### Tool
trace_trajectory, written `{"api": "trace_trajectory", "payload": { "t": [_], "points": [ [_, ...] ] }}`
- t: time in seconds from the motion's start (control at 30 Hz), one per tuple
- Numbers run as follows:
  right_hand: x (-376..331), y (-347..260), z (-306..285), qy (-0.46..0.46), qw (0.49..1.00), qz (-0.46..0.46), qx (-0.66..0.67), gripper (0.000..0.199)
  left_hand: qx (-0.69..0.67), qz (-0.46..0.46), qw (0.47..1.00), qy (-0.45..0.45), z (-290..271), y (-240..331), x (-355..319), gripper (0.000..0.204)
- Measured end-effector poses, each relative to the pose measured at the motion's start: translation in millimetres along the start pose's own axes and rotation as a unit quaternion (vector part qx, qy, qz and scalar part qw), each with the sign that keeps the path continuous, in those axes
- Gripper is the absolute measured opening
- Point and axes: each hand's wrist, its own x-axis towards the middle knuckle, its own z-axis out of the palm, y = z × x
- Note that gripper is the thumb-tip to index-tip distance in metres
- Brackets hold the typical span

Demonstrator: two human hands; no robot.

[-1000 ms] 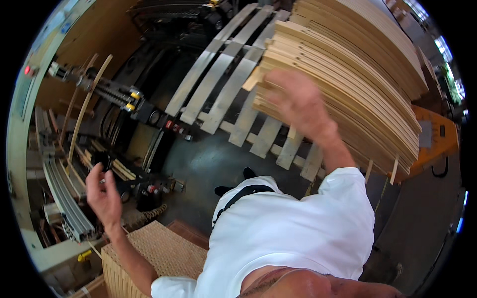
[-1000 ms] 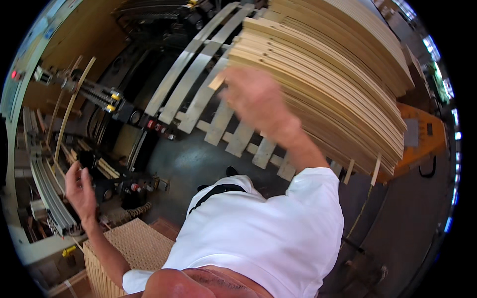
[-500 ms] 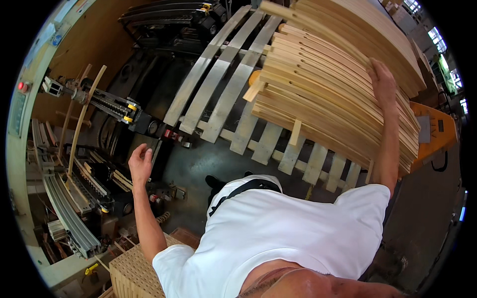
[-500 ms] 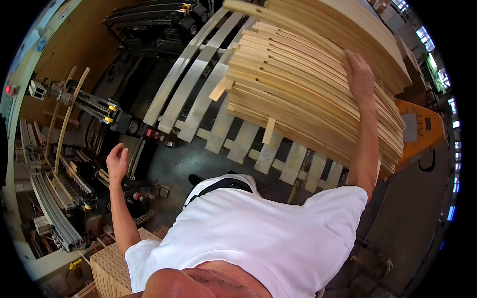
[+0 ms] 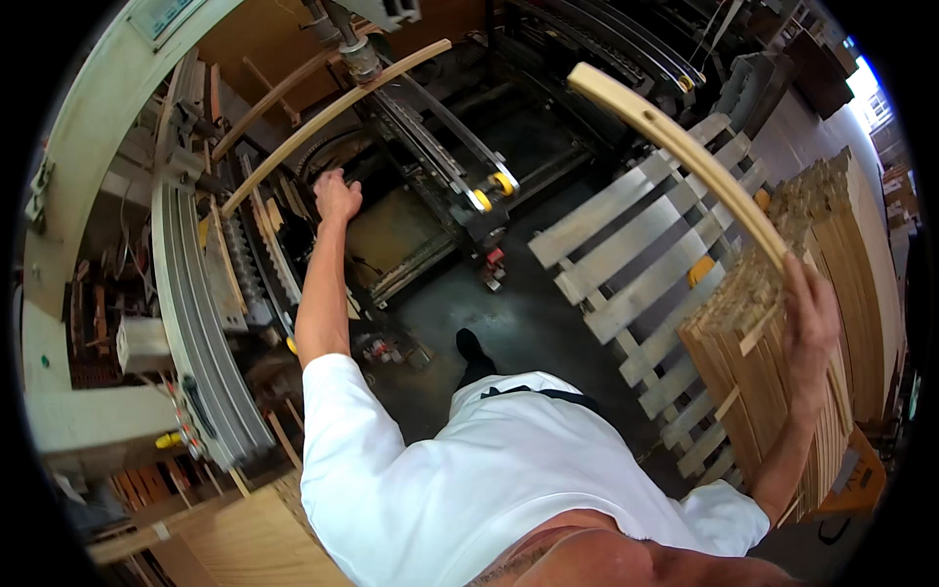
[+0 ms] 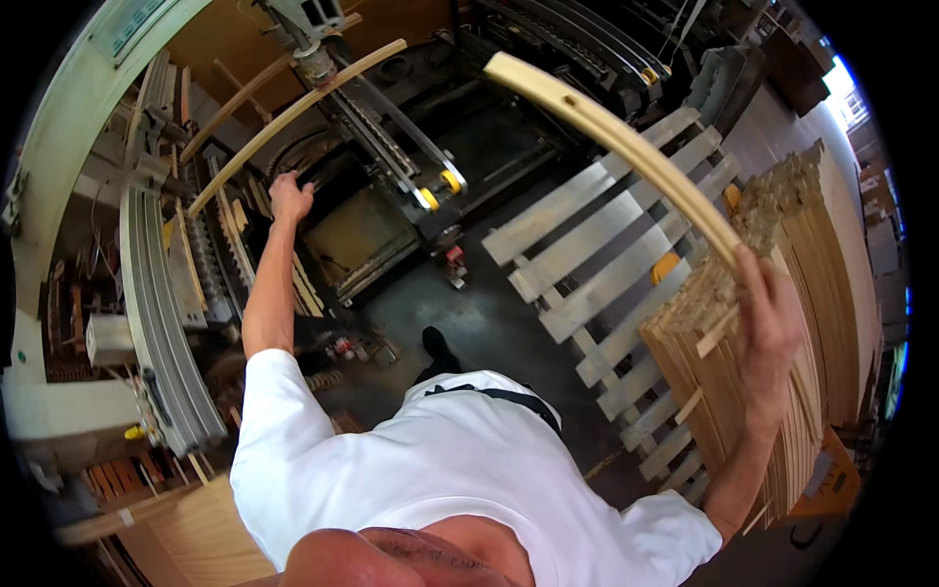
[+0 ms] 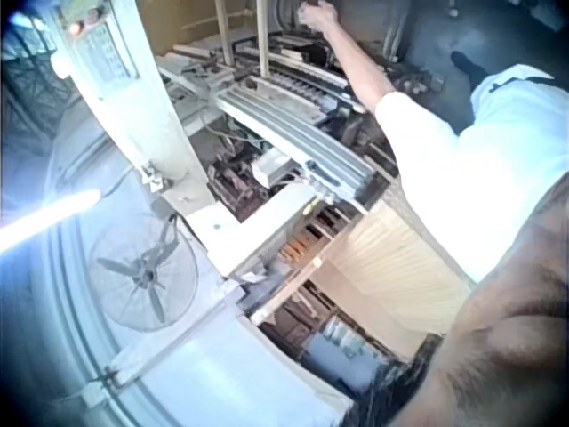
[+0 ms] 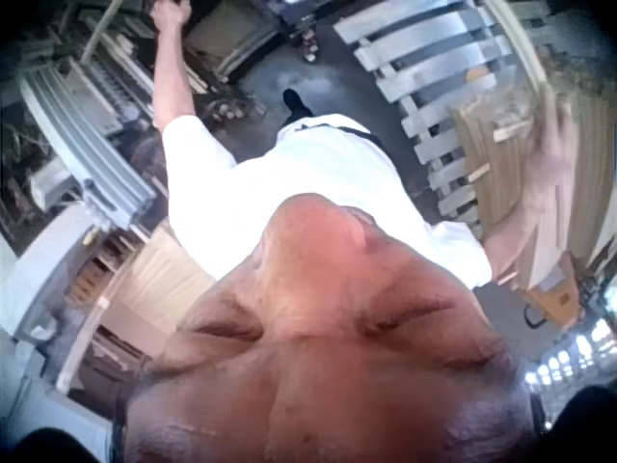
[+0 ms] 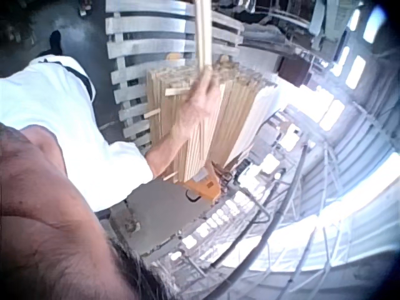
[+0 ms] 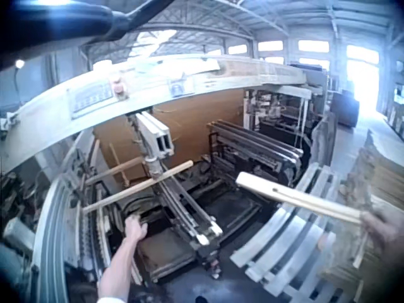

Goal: The person repeatedly picks up thin wooden slats from a machine and stacks them on a nearby pile. The person handles the slats one at a time, placing them in a neat stack throughout the clip.

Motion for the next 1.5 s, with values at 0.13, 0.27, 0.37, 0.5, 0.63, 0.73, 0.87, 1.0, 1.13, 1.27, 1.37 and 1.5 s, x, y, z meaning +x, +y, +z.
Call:
{"api": "trace_trajectory", "payload": {
  "t": [0.13,0.27,0.37,0.5,0.63,0.73,0.87,1.0,1.13,1.27,1.37,1.5],
  "points": [
    [55.1,-89.6,29.0,-0.004,0.997,-0.080,0.000,0.048,0.104,-0.041,0.993,0.028,-17.5,-31.2,96.5,0.067],
    [93.3,-147.7,54.3,-0.049,0.994,-0.085,0.054,0.048,0.129,-0.010,0.990,0.051,-23.7,-39.5,156.8,0.074],
    [125.1,-179.4,75.9,-0.077,0.988,-0.110,0.075,0.049,0.121,0.044,0.989,0.070,-18.8,-40.5,168.0,0.070],
    [172.8,-215.7,122.7,-0.097,0.972,-0.185,0.108,0.050,0.032,0.089,0.992,0.086,-12.7,-33.5,134.6,0.048],
    [236.2,-269.2,181.0,-0.079,0.934,-0.300,0.176,0.043,-0.113,0.156,0.970,0.147,30.7,-26.3,35.3,0.030],
    [283.1,-312.5,242.8,-0.080,0.903,-0.351,0.233,0.043,-0.085,0.084,0.991,-0.052,-20.1,27.9,-56.4,0.038],
    [344.4,-392.8,316.3,-0.098,0.860,-0.430,0.258,0.050,-0.168,0.116,0.971,-0.123,-23.9,48.5,-131.6,0.034],
    [387.2,-477.7,389.9,-0.101,0.832,-0.475,0.267,0.047,-0.171,0.105,0.966,-0.162,-36.0,56.0,-178.0,0.033],
    [411.3,-526.0,447.2,-0.025,0.852,-0.483,0.202,0.046,-0.120,0.069,0.977,-0.160,-55.0,68.4,-208.7,0.032],
    [446.1,-550.7,476.6,0.034,0.872,-0.455,0.178,0.042,-0.094,0.003,0.984,-0.148,-68.6,81.5,-233.5,0.032],
    [473.0,-552.7,495.1,0.055,0.878,-0.434,0.194,0.031,-0.097,-0.023,0.984,-0.151,-78.1,91.1,-243.1,0.033],
    [480.5,-558.6,495.2,0.050,0.866,-0.454,0.205,0.027,-0.103,-0.051,0.981,-0.158,-82.5,102.6,-245.6,0.033]
  ]
}}
